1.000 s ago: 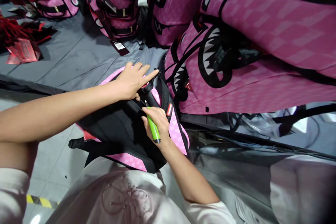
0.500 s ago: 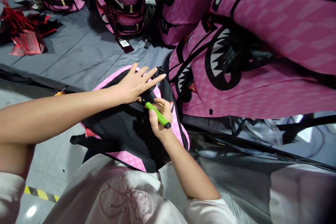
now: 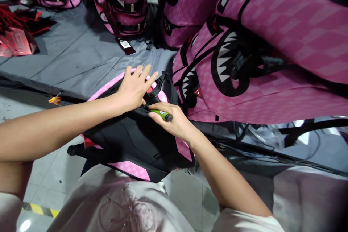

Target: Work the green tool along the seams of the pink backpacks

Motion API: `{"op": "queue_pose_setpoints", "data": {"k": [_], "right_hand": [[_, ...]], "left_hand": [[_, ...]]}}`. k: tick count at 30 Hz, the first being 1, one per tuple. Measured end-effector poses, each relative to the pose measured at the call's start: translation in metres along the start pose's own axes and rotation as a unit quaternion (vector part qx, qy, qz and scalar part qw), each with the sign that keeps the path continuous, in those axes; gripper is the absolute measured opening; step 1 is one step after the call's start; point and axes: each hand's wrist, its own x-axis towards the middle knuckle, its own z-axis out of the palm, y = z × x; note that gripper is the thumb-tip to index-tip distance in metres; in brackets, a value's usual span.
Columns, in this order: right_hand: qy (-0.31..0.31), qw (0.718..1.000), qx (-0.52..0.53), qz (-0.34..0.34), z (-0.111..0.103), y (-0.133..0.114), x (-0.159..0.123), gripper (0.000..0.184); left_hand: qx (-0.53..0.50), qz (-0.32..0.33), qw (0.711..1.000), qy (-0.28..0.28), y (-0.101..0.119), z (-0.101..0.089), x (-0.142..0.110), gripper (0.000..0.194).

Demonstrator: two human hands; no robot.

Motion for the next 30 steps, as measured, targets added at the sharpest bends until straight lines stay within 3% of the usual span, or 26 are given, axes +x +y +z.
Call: {"op": "queue_pose_setpoints", "data": {"k": [5, 11, 16, 20, 30], "right_hand": [[0.013, 0.999, -0.034, 0.011, -0.002, 0.005, -0.003, 0.019], [-0.002, 0.996, -0.048, -0.075, -0.005, 0.005, 0.002, 0.017], [-0.072, 0.99, -0.092, -0.083, -0.01, 0.002, 0.009, 0.019], [-0.076, 0.984, -0.115, -0.112, -0.012, -0.001, 0.016, 0.02], [-0.095, 0.985, -0.116, -0.09, -0.009, -0.002, 0.023, 0.025]], "left_hand": [[-0.013, 0.005, 1.0, -0.003, 0.0, -0.001, 0.002, 0.096], [-0.008, 0.006, 1.0, 0.0, -0.001, -0.001, 0.004, 0.093], [-0.02, 0.002, 1.0, -0.001, -0.001, 0.0, 0.007, 0.089], [-0.016, 0.0, 1.0, 0.001, 0.0, 0.002, 0.008, 0.087], [0.007, 0.004, 1.0, 0.006, 0.001, 0.002, 0.01, 0.084]]}}
